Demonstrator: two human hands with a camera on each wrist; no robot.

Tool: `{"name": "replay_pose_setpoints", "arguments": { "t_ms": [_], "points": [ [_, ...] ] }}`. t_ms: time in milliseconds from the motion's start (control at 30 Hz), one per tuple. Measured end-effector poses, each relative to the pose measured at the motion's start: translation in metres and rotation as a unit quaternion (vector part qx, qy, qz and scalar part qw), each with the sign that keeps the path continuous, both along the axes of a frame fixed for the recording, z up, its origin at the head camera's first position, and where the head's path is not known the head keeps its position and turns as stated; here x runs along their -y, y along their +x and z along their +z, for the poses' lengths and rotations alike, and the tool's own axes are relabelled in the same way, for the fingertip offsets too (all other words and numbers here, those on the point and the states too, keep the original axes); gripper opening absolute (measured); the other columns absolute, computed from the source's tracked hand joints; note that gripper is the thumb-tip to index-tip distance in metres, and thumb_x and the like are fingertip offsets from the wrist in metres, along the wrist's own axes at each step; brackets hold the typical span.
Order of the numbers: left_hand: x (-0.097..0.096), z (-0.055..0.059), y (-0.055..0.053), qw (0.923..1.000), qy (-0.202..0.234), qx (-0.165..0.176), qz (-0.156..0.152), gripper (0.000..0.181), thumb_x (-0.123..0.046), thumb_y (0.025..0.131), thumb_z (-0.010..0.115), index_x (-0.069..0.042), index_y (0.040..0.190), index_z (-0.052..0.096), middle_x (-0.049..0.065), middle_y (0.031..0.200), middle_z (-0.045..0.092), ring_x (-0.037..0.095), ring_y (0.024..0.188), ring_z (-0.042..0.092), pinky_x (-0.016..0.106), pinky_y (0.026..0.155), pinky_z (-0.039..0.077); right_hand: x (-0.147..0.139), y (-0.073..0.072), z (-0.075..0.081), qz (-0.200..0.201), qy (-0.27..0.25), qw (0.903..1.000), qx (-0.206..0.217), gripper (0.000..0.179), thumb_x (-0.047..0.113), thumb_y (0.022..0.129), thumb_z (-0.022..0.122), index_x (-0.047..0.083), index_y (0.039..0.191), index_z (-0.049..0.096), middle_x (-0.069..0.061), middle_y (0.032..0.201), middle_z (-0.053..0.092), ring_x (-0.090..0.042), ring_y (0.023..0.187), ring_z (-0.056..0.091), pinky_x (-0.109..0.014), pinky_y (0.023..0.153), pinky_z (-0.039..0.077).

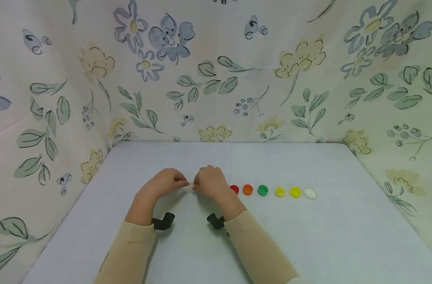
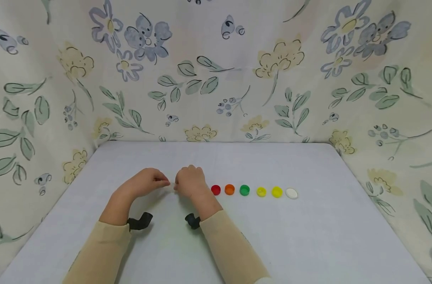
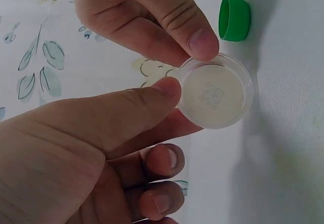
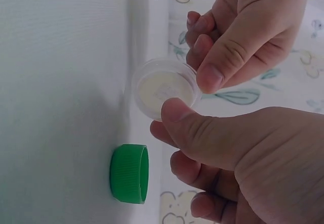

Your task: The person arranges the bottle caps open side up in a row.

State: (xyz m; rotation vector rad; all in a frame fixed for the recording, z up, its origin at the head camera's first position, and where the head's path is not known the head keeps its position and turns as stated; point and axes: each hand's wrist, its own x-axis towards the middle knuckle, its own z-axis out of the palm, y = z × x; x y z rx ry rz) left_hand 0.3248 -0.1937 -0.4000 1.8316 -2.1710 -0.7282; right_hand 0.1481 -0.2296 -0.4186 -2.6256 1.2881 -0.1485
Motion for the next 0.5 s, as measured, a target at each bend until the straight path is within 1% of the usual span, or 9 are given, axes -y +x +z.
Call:
{"name": "replay_pose_setpoints", "arguments": {
  "t_ms": [167, 267, 333, 400, 500],
  "points": [
    [0.0004, 0.0005, 0.0000, 0.9996, 0.024, 0.009, 0.011, 0.019, -0.024, 0.091, 0.063, -0.011, 0.099, 0.073, -0.001, 0.097, 0.066, 0.015, 0.087, 0.058, 0.037, 0.077, 0.048, -0.0009, 0.0007, 0.0018, 0.003, 0.011, 0.9999, 0.001, 0.018, 0.032, 0.085, 0.069, 0.024, 0.100, 0.076, 0.009, 0.093, 0.066, -0.014, 0.081, 0.048, -0.032, 0.074, 0.041],
    [0.0014, -0.0004, 0.0003, 0.9994, 0.027, 0.016, 0.011, 0.018, -0.022, 0.091, 0.061, -0.011, 0.098, 0.073, -0.001, 0.096, 0.066, 0.016, 0.084, 0.057, 0.036, 0.074, 0.048, -0.0019, 0.0012, 0.0021, 0.005, 0.014, 0.9999, -0.003, 0.017, 0.031, 0.087, 0.068, 0.023, 0.099, 0.076, 0.008, 0.091, 0.066, -0.013, 0.080, 0.047, -0.031, 0.074, 0.040],
    [0.0023, -0.0015, 0.0003, 0.9994, 0.027, 0.016, 0.012, 0.018, -0.022, 0.091, 0.061, -0.010, 0.097, 0.074, -0.002, 0.092, 0.066, 0.016, 0.080, 0.055, 0.035, 0.071, 0.047, -0.0026, 0.0013, 0.0017, 0.007, 0.013, 0.9999, -0.004, 0.017, 0.031, 0.087, 0.067, 0.022, 0.099, 0.076, 0.008, 0.090, 0.065, -0.013, 0.079, 0.047, -0.031, 0.074, 0.039],
    [0.0032, -0.0028, 0.0002, 0.9994, 0.028, 0.015, 0.012, 0.018, -0.022, 0.091, 0.061, -0.010, 0.096, 0.074, -0.002, 0.085, 0.064, 0.016, 0.076, 0.054, 0.033, 0.068, 0.046, -0.0030, 0.0011, 0.0012, 0.008, 0.007, 0.9999, -0.008, 0.016, 0.030, 0.088, 0.066, 0.022, 0.098, 0.076, 0.008, 0.088, 0.065, -0.013, 0.078, 0.046, -0.030, 0.072, 0.039],
    [0.0051, -0.0061, 0.0003, 0.9994, 0.026, 0.014, 0.016, 0.018, -0.022, 0.091, 0.061, -0.010, 0.094, 0.073, -0.001, 0.075, 0.059, 0.016, 0.069, 0.051, 0.032, 0.062, 0.043, -0.0030, 0.0011, -0.0001, 0.012, -0.012, 0.9998, -0.014, 0.016, 0.030, 0.089, 0.065, 0.022, 0.096, 0.077, 0.007, 0.083, 0.062, -0.014, 0.075, 0.045, -0.029, 0.069, 0.038]
  ]
}}
